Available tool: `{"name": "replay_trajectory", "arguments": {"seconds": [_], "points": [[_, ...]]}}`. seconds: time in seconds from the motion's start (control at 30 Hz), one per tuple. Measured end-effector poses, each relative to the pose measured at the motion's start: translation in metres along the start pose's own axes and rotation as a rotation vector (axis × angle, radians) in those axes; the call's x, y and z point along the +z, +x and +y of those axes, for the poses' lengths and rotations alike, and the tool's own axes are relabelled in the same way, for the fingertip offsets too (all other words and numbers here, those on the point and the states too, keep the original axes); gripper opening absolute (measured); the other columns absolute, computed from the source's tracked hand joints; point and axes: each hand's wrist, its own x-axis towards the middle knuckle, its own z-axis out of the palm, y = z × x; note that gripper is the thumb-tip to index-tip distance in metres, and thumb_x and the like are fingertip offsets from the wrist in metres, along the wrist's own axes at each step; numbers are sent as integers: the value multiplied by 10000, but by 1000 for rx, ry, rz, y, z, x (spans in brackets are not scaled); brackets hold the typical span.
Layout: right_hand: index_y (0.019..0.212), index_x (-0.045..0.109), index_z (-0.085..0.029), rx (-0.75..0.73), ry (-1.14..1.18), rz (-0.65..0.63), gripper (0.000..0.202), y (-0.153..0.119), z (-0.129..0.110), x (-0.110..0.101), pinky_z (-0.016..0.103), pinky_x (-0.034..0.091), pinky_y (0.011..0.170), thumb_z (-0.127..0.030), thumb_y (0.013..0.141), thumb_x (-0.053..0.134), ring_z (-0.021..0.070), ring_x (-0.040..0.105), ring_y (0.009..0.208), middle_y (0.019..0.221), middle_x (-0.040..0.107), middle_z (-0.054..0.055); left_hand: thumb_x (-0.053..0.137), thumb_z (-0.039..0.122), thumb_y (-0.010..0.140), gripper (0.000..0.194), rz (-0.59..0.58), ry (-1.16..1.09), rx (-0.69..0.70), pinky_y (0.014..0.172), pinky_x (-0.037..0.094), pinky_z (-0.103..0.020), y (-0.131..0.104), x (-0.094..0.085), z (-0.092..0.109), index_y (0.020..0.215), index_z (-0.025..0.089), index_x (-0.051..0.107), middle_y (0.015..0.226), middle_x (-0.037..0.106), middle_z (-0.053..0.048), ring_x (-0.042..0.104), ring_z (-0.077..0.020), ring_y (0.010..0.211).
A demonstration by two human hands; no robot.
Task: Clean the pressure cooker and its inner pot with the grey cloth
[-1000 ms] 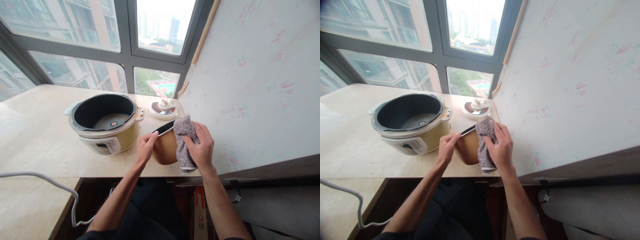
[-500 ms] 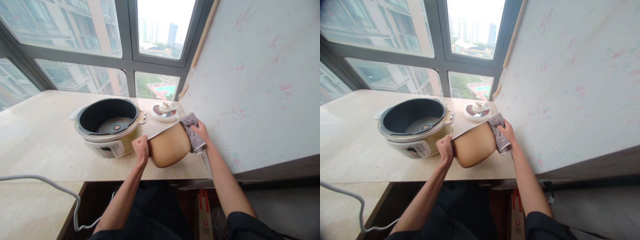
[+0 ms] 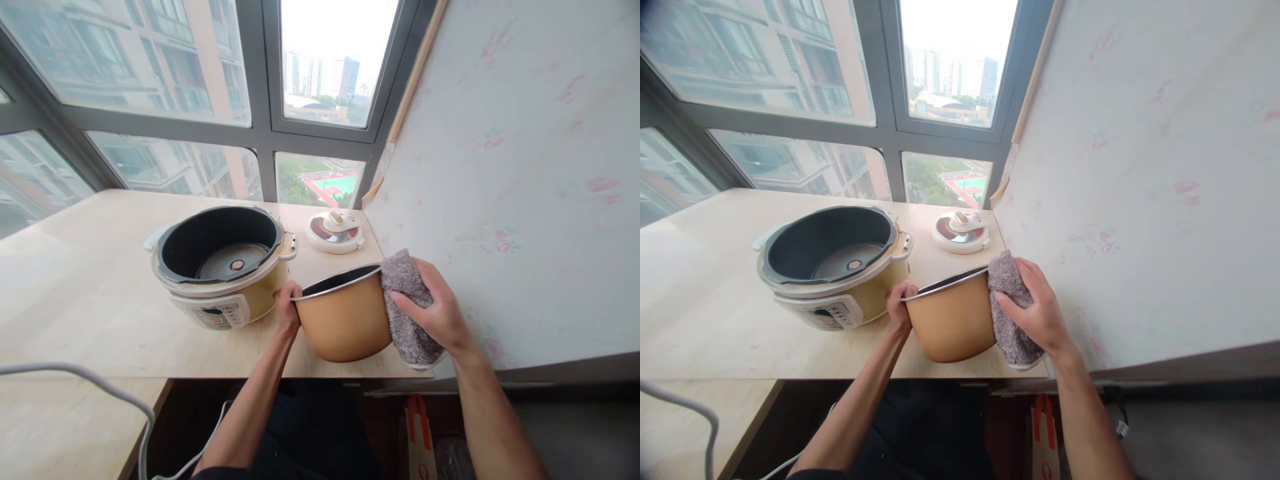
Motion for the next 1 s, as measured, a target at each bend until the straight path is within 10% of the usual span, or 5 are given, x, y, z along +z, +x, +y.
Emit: {"name": "replay_trajectory", "arguments": {"seconds": [0.4, 0.53, 0.67, 0.83, 1.0], "points": [[1525, 472, -278, -91, -407, 52, 623, -11, -42, -1, 538, 498, 1045, -317, 927, 640, 336, 603, 1196, 1358, 628, 115, 403, 541, 1021, 474, -139, 298, 207, 880, 527, -351, -6, -8, 28, 871, 174, 665, 842, 735, -74, 710, -205, 879], [1520, 479, -306, -76, -443, 106, 622, -21, -58, 6, 564, 499, 1020, -224, 920, 622, 354, 603, 1167, 1349, 628, 115, 492, 445, 1016, 289, -184, 395, 318, 792, 522, -308, -27, 6, 67, 1092, 196, 616, 892, 733, -44, 708, -179, 828], [1539, 454, -315, -123, -394, 111, 666, -22, -71, 10, 567, 526, 988, -165, 912, 620, 358, 616, 1168, 1353, 621, 128, 448, 420, 1020, 386, -414, 848, 528, 635, 387, -306, -48, 30, 100, 781, 206, 663, 690, 675, -41, 617, -176, 656], [1554, 439, -300, -246, -315, 86, 721, -34, -93, 15, 572, 542, 972, -84, 891, 621, 353, 625, 1191, 1383, 615, 149, 448, 428, 996, 574, -292, 971, 508, 548, 182, -321, -48, 50, 103, 480, 181, 499, 445, 445, -7, 327, -113, 453], [1561, 432, -263, -300, -226, 91, 751, -55, -114, 36, 526, 566, 963, -49, 867, 621, 318, 649, 1167, 1397, 633, 136, 532, 399, 918, 602, -287, 745, 389, 586, 261, -298, -35, 51, 99, 406, 165, 318, 408, 286, 25, 255, -89, 456]]}}
